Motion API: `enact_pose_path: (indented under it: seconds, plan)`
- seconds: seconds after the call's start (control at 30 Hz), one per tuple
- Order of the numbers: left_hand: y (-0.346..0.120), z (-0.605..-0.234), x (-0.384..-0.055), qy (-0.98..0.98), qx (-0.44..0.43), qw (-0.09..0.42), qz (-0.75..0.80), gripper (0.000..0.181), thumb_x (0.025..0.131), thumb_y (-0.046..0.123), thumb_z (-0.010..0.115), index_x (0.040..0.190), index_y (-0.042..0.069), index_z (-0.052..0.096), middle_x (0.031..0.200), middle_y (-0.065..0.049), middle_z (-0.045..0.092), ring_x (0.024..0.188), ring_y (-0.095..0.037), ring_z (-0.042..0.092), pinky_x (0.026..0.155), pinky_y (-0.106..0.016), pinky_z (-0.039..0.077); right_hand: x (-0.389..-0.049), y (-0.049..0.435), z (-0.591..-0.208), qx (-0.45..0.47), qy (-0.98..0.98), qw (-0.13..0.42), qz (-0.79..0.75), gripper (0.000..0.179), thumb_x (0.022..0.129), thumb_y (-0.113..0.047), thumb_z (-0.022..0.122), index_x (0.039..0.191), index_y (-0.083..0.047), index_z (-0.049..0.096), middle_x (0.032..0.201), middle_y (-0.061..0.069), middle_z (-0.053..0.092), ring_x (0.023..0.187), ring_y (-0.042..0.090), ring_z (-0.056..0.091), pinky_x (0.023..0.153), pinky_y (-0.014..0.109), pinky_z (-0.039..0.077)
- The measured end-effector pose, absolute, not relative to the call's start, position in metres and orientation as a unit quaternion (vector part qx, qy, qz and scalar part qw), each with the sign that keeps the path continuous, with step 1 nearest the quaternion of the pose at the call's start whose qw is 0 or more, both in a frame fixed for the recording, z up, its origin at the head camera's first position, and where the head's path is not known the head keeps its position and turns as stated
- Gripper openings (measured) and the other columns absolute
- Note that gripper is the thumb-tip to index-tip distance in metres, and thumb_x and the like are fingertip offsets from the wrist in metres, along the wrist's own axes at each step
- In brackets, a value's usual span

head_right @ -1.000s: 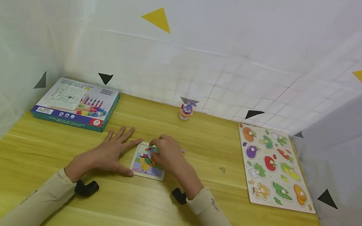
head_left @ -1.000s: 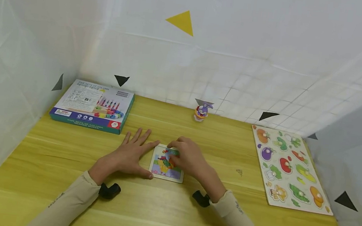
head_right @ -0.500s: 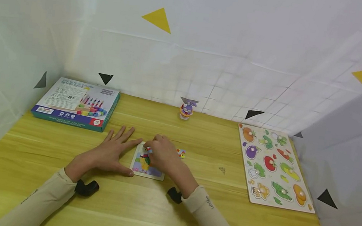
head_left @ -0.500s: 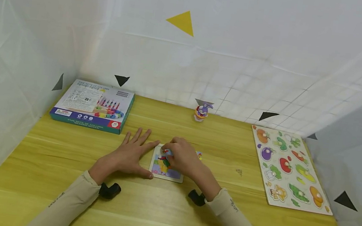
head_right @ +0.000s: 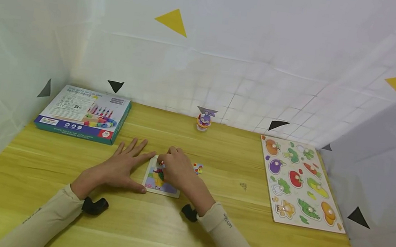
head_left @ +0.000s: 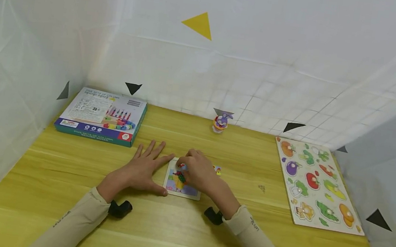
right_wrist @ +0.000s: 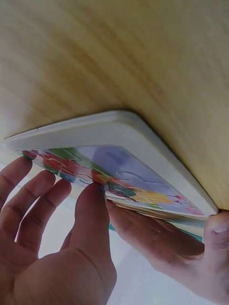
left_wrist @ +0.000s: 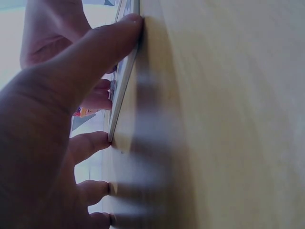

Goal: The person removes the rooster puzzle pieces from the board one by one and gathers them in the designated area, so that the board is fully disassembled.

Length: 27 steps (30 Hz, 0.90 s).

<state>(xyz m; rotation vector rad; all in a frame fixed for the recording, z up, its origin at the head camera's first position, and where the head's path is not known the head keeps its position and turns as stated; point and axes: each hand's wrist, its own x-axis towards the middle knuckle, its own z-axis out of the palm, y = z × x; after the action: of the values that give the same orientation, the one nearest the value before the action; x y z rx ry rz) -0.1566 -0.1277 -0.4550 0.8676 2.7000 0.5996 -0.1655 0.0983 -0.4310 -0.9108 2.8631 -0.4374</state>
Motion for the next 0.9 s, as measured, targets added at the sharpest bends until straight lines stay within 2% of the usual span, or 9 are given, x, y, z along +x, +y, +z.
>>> enact_pose_path:
  seconds: [0.37, 0.7, 0.9]
  plan:
    - [-0.1286, -0.4561, -0.1561, 0.924, 0.3, 0.112, 0.21, 0.109, 0.073, 0.071, 0.075, 0.159, 0.021, 0.031, 0.165, -0.021, 0.005, 0.148, -0.047, -0.005, 0.112, -0.07, -0.002, -0.1654, 0.098, -0.4307, -0.299, 0.938, 0.039, -0.171, 0.018, 0.089, -0.003, 0.073, 0.104, -0.012, 0.075, 0.099, 0.006, 0.061, 0.086, 0.02, 0.056, 0.071, 0.033, 0.051]
    - [-0.1298, -0.4571, -0.1568, 0.924, 0.297, 0.119, 0.211, 0.109, 0.073, 0.071, 0.075, 0.16, 0.023, 0.029, 0.166, -0.018, 0.002, 0.149, -0.045, -0.007, 0.113, -0.068, -0.003, -0.1659, 0.1004, -0.4326, -0.32, 0.931, 0.011, -0.178, 0.016, 0.086, -0.002, 0.075, 0.1, -0.009, 0.073, 0.094, 0.007, 0.061, 0.079, 0.017, 0.054, 0.066, 0.03, 0.049]
    - [-0.1281, -0.4575, -0.157, 0.923, 0.301, 0.119, 0.208, 0.109, 0.073, 0.072, 0.074, 0.16, 0.023, 0.029, 0.166, -0.018, 0.002, 0.149, -0.045, -0.007, 0.113, -0.069, -0.003, -0.165, 0.1028, -0.4321, -0.322, 0.93, 0.005, -0.18, 0.017, 0.085, -0.002, 0.075, 0.1, -0.009, 0.073, 0.095, 0.006, 0.062, 0.08, 0.017, 0.055, 0.069, 0.031, 0.051]
